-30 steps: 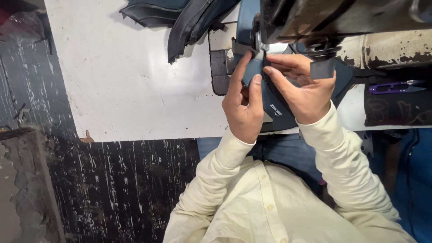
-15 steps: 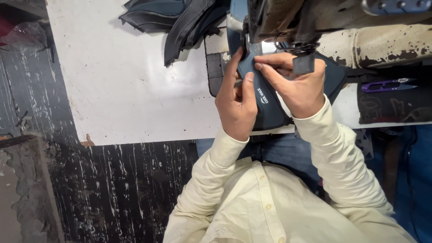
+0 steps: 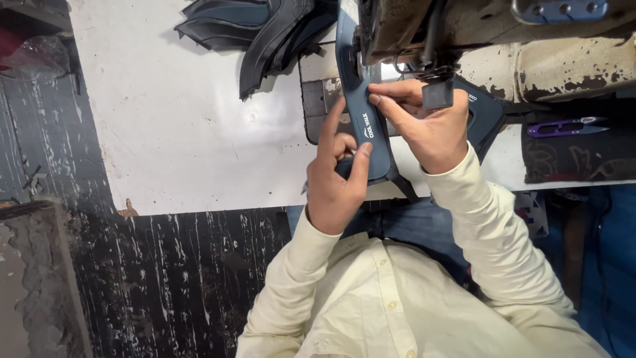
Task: Stitching various components of shoe uppers together using an industrial sewing machine.
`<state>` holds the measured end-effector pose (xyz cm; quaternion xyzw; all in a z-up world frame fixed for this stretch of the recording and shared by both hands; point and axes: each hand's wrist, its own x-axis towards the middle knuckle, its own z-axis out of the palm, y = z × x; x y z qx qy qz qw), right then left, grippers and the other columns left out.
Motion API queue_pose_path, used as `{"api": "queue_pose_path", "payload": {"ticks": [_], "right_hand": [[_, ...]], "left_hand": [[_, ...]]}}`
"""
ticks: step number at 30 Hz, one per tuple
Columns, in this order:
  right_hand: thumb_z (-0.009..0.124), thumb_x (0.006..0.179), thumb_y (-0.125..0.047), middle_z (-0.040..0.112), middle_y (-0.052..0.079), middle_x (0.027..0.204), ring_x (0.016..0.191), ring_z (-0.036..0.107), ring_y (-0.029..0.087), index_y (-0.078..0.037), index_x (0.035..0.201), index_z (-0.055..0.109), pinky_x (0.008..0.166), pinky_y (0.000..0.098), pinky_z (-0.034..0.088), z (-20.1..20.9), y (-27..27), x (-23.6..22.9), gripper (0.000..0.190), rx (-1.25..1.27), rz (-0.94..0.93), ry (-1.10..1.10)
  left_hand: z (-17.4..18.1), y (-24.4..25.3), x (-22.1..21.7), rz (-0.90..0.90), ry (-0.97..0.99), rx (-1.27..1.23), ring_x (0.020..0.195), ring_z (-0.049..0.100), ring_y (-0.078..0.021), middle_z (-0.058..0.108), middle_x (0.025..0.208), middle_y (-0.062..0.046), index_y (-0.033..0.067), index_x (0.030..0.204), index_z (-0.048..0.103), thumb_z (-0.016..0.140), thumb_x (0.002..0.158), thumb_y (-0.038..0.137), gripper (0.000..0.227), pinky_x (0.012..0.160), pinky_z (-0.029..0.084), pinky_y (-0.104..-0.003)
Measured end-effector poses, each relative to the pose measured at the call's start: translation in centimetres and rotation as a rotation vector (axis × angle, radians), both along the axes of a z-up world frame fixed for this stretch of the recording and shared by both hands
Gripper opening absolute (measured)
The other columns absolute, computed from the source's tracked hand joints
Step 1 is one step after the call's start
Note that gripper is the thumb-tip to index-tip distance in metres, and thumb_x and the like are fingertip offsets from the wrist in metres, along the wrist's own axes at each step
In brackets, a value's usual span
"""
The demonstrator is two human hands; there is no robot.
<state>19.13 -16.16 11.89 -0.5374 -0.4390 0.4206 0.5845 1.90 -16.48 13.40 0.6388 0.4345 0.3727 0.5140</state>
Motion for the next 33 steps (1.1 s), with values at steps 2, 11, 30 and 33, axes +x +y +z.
{"api": "queue_pose_path", "payload": {"ticks": [2,11,30,33], "right_hand": [[0.071,0.101,0.005,0.076,0.013,0.109,0.099,0.074,0.014,0.007,0.119,0.072,0.089,0.0234,0.062,0.1,0.1,-0.1,0.018,-0.009,-0.004,0.001],[0.073,0.099,0.004,0.077,0.011,0.106,0.094,0.073,0.012,0.006,0.116,0.074,0.085,0.023,0.061,0.4,0.2,-0.2,0.017,-0.004,-0.031,-0.043],[0.072,0.099,0.007,0.076,0.011,0.101,0.089,0.072,0.013,0.008,0.113,0.074,0.082,0.024,0.06,0.1,0.2,-0.9,0.014,-0.015,-0.059,0.019],[0.068,0.102,0.008,0.075,0.012,0.104,0.093,0.074,0.015,0.009,0.117,0.071,0.085,0.0258,0.062,-0.3,0.0,-0.9,0.016,-0.003,-0.029,0.131]], "left_hand": [[0.5,0.0,-0.4,0.01,0.056,-0.007,0.074,0.06,-0.0077,0.063,0.08,0.0,0.007,0.16,0.037,0.065,0.1,0.001,0.067,0.077,0.051,-0.023],[-0.8,3.5,-1.4,-0.031,0.003,0.036,0.079,0.057,-0.0074,0.065,0.084,0.0,0.0041,0.153,0.05,0.065,0.103,0.003,0.053,0.082,0.05,-0.024],[-2.8,10.3,0.2,-0.159,-0.099,0.217,0.083,0.062,-0.0038,0.066,0.085,0.0,0.0078,0.153,0.045,0.062,0.112,-0.001,0.046,0.082,0.051,-0.019],[-3.8,11.3,0.3,-0.181,-0.124,0.259,0.085,0.062,-0.0038,0.068,0.087,0.0,0.0073,0.153,0.045,0.061,0.114,-0.002,0.044,0.086,0.051,-0.019]]}}
